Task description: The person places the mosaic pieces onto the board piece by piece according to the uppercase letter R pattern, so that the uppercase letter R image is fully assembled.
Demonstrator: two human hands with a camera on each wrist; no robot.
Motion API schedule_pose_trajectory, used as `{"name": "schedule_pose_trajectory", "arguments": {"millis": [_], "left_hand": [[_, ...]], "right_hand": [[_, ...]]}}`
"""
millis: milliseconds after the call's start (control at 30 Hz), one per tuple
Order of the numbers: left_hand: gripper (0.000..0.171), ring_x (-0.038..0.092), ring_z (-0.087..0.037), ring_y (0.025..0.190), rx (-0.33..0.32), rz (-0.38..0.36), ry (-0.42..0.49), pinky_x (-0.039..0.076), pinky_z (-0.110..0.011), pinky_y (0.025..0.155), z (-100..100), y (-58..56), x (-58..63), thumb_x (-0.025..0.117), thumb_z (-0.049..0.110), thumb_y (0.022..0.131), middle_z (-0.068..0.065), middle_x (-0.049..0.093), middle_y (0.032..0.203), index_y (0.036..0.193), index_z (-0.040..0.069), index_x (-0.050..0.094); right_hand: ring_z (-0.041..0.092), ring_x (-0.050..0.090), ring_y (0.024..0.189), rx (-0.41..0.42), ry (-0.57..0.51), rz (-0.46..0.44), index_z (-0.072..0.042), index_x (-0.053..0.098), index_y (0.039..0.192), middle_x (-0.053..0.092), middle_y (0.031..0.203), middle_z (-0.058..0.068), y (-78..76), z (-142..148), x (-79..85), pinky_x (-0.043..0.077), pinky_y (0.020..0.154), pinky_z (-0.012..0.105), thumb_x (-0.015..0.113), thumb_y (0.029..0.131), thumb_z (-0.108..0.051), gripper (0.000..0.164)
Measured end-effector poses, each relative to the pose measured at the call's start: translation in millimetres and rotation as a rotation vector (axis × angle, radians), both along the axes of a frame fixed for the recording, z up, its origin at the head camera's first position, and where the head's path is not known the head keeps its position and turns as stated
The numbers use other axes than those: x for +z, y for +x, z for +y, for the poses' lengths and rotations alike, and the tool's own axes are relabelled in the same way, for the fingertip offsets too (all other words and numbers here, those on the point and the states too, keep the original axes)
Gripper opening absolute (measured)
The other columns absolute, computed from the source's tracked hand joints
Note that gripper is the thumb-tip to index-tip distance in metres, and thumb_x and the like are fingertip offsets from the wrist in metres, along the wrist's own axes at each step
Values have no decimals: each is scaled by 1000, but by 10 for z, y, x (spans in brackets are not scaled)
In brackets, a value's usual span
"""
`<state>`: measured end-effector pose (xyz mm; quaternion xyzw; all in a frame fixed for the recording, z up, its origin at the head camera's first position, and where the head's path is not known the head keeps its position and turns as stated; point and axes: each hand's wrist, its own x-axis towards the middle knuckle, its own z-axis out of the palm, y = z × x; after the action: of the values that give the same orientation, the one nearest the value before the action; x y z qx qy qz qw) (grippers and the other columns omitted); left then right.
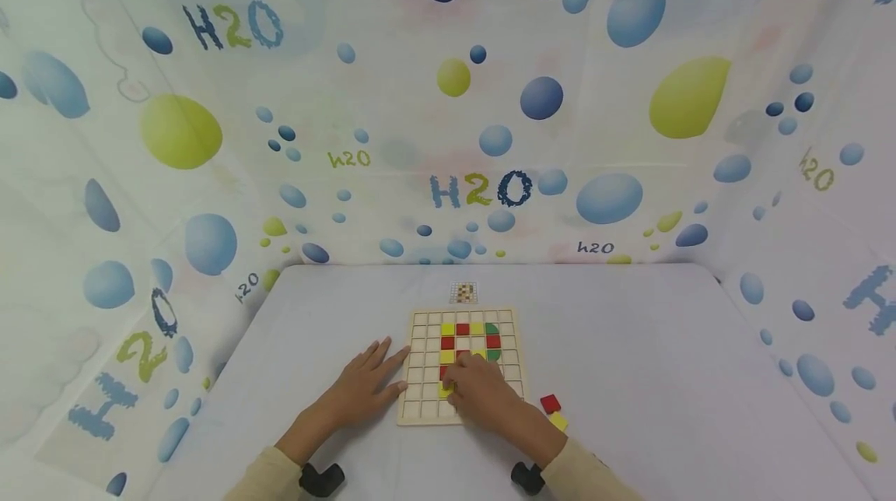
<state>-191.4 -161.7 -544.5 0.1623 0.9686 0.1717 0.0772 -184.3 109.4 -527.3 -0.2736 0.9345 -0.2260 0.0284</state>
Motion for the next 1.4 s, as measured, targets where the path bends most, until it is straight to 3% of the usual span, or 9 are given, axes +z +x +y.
{"name": "schedule_pose_trajectory", "arguments": {"millis": [133,367,600,800,900,1067,1233,1400], "left_hand": [[67,22,-42,161,-3,4,1,23,-64,126,2,-7,0,55,56,106,-16,26,174,164,28,40],[67,22,-42,161,-8,-2,12,24,-65,126,-11,3,5,55,55,106,-16,26,174,164,27,41],[67,22,-43,161,-9,9,9,24,-65,126,-26,-2,21,55,55,106,-17,25,174,165,26,40],[67,22,-42,161,-7,2,11,23,-65,126,-19,-8,8,55,56,106,-16,26,174,164,27,40],[67,22,-42,161,-4,4,14,24,-65,126,-12,-5,-10,55,57,105,-16,26,174,164,27,41],[67,21,-42,161,-2,2,11,23,-64,126,-17,-8,-27,55,57,106,-16,26,174,164,27,40],[67,21,-41,161,4,2,-3,23,-63,127,-16,-12,-29,54,57,106,-14,25,174,165,28,40],[67,21,-41,161,8,1,-6,23,-63,127,-9,-9,-31,54,57,105,-14,26,174,165,29,40]], "right_hand": [[17,62,104,-71,-16,-40,-22,76,102,66,106,-5,33,151,30,49,87,43,85,90,-25,15],[17,54,96,-290,52,-151,-21,69,108,61,105,-3,133,679,80,49,84,42,86,89,-30,27],[24,53,87,-431,68,-274,-4,59,113,58,100,10,198,1195,156,50,73,44,87,88,-31,46],[19,51,78,-420,-1,-330,-5,59,101,54,86,6,236,1324,70,47,65,33,82,92,-17,27],[18,52,80,-415,-27,-290,-6,61,103,55,89,5,227,1321,41,49,68,33,78,91,-8,21],[18,54,89,-409,-8,-220,-8,64,108,57,97,4,183,1287,-14,56,80,36,79,92,-9,22],[16,52,88,-383,-17,-181,-7,65,109,55,97,4,106,1271,-73,55,77,31,80,93,-8,22],[17,53,90,-376,-4,-125,-7,66,112,56,99,4,25,1270,-110,56,80,33,80,93,-8,23]]}}
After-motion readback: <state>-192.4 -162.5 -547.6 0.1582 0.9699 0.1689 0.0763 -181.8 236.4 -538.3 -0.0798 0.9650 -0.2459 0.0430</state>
